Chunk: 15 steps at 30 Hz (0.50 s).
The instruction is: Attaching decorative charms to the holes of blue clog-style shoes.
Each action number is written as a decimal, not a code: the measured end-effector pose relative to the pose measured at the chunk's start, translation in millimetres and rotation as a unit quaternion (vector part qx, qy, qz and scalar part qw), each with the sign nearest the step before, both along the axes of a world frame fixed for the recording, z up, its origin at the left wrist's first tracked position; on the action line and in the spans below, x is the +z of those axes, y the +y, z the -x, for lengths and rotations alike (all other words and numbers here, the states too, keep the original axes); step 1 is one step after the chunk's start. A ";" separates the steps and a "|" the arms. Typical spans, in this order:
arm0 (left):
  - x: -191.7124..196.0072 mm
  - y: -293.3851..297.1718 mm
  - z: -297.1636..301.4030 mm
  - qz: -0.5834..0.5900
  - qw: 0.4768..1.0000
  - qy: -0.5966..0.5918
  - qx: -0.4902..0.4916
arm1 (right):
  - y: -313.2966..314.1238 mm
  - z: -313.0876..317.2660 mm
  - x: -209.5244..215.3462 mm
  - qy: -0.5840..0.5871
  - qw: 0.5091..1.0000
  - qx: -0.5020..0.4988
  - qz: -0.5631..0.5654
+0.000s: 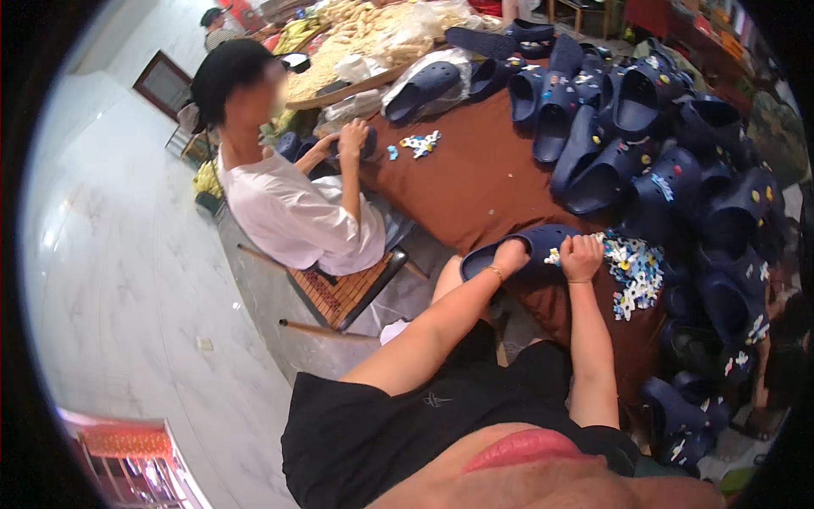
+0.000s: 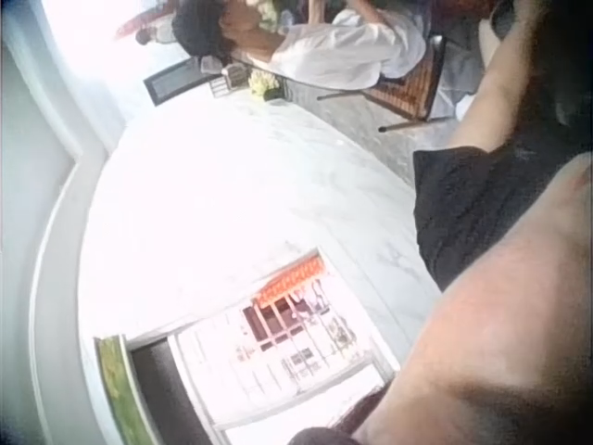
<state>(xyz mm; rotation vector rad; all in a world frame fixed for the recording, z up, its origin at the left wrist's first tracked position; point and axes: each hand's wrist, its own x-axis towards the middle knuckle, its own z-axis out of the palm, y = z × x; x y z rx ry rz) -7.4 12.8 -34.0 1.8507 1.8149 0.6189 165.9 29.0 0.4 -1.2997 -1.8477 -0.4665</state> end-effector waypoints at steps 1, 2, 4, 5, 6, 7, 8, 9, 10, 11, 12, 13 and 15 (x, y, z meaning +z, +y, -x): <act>-3.0 -0.3 3.6 0.006 1.000 0.014 -0.016 | -1.3 2.3 -0.6 0.008 1.000 -0.023 -0.005; -5.8 0.0 4.8 0.000 1.000 0.010 -0.005 | -3.0 4.9 -1.2 0.012 0.999 -0.039 -0.004; -15.2 0.6 8.4 -0.009 1.000 0.004 0.004 | -6.3 11.7 -1.5 0.027 0.998 -0.060 0.007; -19.0 1.7 9.1 -0.003 1.000 0.009 0.007 | -7.7 12.6 0.0 0.036 0.997 -0.066 0.013; -20.6 2.8 9.0 0.004 1.000 0.015 0.010 | -8.6 11.8 -4.4 0.034 0.997 -0.071 0.010; -22.1 3.4 9.1 0.001 1.000 0.013 0.007 | -10.4 11.7 -8.9 0.044 0.996 -0.076 0.016; -23.4 3.6 9.8 -0.014 1.000 0.010 0.000 | -10.4 10.6 -12.2 0.053 0.995 -0.080 0.023; -21.2 2.1 10.0 -0.027 1.000 0.008 -0.005 | -10.2 10.3 -11.6 0.052 0.995 -0.080 0.022; -18.8 0.9 8.7 -0.028 1.000 0.007 -0.003 | -9.6 10.4 -10.9 0.056 0.996 -0.073 0.018; -16.6 -0.5 6.3 -0.011 1.000 0.005 -0.006 | -9.1 11.1 -10.1 0.059 0.996 -0.065 0.015; -9.1 -1.0 4.0 0.005 1.000 0.004 -0.007 | -9.6 7.1 -8.1 0.057 0.998 -0.040 0.006; -4.3 -1.6 3.4 0.009 1.000 0.002 0.003 | -7.9 6.5 -6.9 0.045 0.999 -0.026 0.011; -8.2 0.9 3.8 0.028 0.999 0.011 -0.014 | -5.8 0.0 -5.0 0.034 0.999 0.019 0.031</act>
